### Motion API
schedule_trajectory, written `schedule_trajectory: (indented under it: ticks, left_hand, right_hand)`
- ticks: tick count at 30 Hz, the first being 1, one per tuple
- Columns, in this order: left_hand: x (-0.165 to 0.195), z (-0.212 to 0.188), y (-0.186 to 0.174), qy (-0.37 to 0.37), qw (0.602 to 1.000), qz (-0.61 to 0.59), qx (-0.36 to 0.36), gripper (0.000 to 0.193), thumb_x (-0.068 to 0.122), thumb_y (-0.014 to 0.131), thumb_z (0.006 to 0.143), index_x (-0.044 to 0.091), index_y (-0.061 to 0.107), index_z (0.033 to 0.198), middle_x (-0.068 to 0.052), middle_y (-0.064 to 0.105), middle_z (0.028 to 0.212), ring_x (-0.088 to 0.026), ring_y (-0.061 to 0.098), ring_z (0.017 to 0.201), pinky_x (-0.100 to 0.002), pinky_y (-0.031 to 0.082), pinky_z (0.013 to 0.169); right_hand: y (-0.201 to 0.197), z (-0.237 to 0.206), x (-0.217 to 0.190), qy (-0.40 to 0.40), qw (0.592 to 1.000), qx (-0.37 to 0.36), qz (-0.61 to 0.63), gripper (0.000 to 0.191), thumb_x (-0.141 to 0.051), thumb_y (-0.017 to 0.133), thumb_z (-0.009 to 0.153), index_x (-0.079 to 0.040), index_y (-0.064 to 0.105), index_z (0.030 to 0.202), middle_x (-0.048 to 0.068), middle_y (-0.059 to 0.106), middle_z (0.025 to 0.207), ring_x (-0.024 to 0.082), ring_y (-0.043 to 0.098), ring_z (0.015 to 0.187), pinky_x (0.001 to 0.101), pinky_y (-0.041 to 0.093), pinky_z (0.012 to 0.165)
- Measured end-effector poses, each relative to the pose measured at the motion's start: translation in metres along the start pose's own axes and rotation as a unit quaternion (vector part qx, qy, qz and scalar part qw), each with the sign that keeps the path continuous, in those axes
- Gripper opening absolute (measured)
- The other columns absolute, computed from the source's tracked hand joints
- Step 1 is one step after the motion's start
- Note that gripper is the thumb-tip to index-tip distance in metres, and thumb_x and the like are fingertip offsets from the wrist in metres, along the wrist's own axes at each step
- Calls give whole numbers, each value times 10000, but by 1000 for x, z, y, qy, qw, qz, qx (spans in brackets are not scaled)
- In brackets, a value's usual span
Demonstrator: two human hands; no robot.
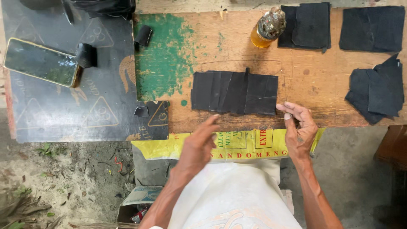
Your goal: The person aligns and folds black leather pieces on a wooden workbench, then stacks them with other finished pieces. The person handles the leather by hand, repeatedly folding and stacking the items.
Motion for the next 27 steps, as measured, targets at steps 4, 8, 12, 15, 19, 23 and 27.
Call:
schedule_trajectory:
  ticks: [4,8,12,15,19,23,27]
  left_hand:
    - [18,5,29,40,981,162,-99,282,-21,629,906,18,592,1183,-189,370,1620,-259,653,563,-403,507,524]
    - [18,11,41,0,965,207,-160,389,-71,597,828,14,552,1205,-199,265,1667,-284,648,561,-414,504,524]
    - [16,17,22,131,977,168,-5,284,-31,629,921,37,596,1194,-100,360,1595,-324,706,948,-372,597,779]
    - [7,20,-6,151,969,126,150,233,-11,692,965,47,665,1189,-63,538,1479,-294,722,1158,-348,633,932]
    - [-2,32,-31,78,946,213,231,327,8,773,823,4,683,1136,-218,538,1409,-405,576,1241,-486,495,1017]
    - [0,47,-43,31,971,125,201,336,43,787,846,14,673,1160,-235,536,1411,-403,522,1323,-473,442,1077]
    - [16,67,-51,62,955,209,200,418,54,797,832,-17,658,1220,-269,501,1431,-419,490,1318,-478,419,1086]
  right_hand:
    - [0,1,0,13,1000,-1,5,228,47,554,1032,32,609,1252,138,750,1180,163,699,1145,290,507,1046]
    - [1,2,0,11,1000,3,15,220,47,566,1023,28,613,1238,135,753,1171,158,701,1135,288,514,1031]
    - [1,0,-4,13,1000,25,-6,247,23,628,973,1,638,1219,99,729,1173,165,670,1077,298,528,950]
    - [10,-5,-21,-160,971,27,-174,130,-9,689,972,-54,726,1088,85,744,1133,223,680,1084,367,507,1019]
    - [42,-13,-37,-194,967,-43,-156,171,-27,688,964,-54,737,1125,97,711,1196,259,627,1128,367,520,995]
    - [70,-17,-53,-219,943,-116,-221,305,-4,669,948,-3,700,1251,127,652,1301,288,564,1188,401,488,1019]
    - [78,-20,-66,-241,910,-139,-306,412,-23,669,900,53,639,1303,174,579,1385,323,532,1219,458,432,998]
Point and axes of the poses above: each hand's wrist, its own z-axis towards the middle knuckle, its own y-axis out of the palm, x = y × z, the point moved 3 cm from there along z, towards the middle knuckle
